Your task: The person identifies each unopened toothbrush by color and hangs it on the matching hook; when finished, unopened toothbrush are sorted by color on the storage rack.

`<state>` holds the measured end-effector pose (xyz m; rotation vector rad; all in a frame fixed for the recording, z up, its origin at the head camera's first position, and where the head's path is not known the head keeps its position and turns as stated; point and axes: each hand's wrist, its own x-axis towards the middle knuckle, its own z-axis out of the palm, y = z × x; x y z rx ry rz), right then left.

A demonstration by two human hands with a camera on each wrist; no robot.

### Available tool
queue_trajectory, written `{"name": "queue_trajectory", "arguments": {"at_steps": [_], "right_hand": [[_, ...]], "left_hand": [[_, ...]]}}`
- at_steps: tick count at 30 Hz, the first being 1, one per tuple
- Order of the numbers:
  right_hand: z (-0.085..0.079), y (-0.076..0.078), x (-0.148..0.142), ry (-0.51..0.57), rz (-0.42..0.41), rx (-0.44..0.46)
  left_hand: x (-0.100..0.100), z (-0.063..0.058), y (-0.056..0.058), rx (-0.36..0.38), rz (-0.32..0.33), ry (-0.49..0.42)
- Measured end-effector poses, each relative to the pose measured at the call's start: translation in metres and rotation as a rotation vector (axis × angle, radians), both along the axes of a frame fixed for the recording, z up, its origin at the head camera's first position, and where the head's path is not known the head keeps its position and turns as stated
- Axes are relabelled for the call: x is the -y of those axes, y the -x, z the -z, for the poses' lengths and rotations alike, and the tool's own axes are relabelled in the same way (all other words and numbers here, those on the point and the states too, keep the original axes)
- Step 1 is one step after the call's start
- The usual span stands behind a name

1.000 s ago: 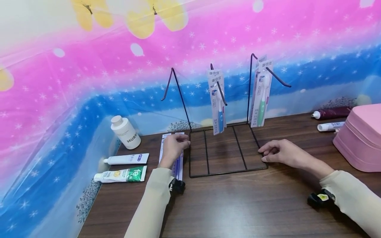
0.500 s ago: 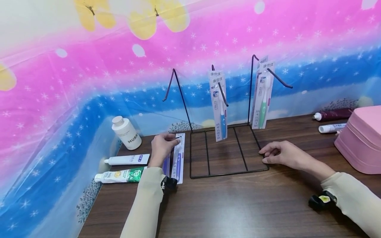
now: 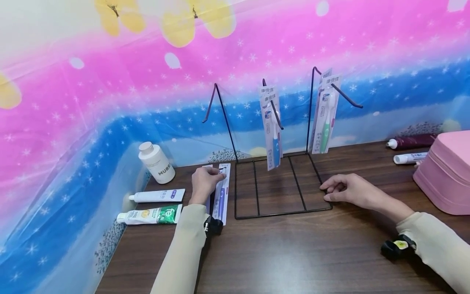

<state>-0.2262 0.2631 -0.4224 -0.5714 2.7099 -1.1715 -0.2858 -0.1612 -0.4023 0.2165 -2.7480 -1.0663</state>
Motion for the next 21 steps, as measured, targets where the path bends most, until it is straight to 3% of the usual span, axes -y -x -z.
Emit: {"name": "queue_trajectory", "arguments": {"at_steps": [21], "right_hand": [[0.002,0.001,0.000,-0.018,0.005,-0.005]], "left_hand": [[-0.011,0.000,0.006,-0.002,-0.007,0.058]]}}
